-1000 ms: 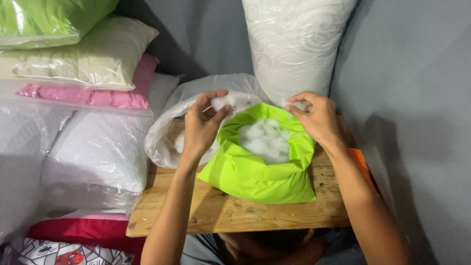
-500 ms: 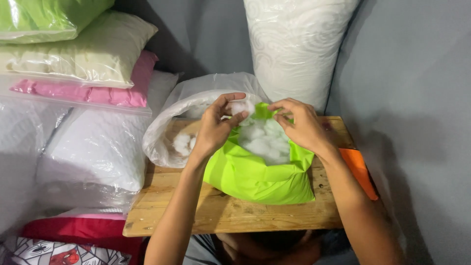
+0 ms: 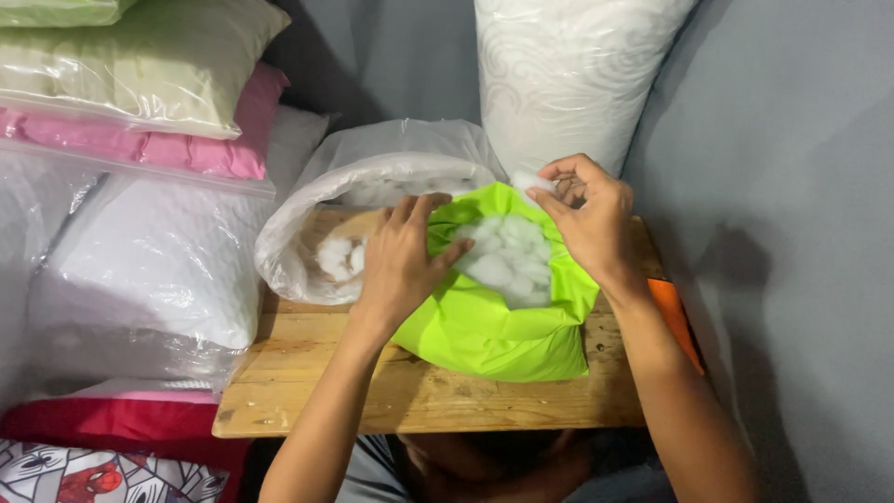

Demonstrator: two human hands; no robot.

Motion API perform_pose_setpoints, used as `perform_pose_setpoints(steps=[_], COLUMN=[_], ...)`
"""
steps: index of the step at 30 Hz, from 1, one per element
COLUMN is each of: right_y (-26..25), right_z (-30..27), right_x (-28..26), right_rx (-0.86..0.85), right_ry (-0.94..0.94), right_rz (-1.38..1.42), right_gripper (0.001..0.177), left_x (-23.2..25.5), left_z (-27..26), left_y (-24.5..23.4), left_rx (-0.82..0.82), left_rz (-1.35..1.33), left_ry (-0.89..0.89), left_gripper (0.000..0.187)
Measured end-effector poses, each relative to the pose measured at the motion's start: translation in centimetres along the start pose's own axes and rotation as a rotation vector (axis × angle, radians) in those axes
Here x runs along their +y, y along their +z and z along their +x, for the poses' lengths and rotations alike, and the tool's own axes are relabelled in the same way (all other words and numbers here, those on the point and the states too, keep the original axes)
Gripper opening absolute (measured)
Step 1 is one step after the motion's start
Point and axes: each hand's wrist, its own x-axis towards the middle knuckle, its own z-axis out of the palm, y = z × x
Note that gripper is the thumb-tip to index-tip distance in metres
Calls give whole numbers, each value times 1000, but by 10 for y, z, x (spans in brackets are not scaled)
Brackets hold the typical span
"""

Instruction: Stuffing a green pillow cover with white fiberfill material from a plastic bag.

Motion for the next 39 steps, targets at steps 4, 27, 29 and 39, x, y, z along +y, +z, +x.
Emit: perform_pose_setpoints(steps=[4, 27, 29, 39], right_y=[2, -68, -64, -70], right_z=[1, -87, -115, -148], right_x=[-10, -84, -77, -57], right_rx=[-77, -73, 37, 224], right_ry=[-241, -138, -57, 209], right_rz=[-151, 93, 168, 196], right_gripper=[24, 16, 14, 11], left_x=[1, -225, -236, -257], left_z=[-29, -12, -7, -16], left_y=[-4, 32, 52, 66], left_rx=[-120, 257, 227, 418], left_rz=[140, -149, -29, -60], left_ry=[-80, -144, -137, -210], left_gripper=[72, 22, 44, 52])
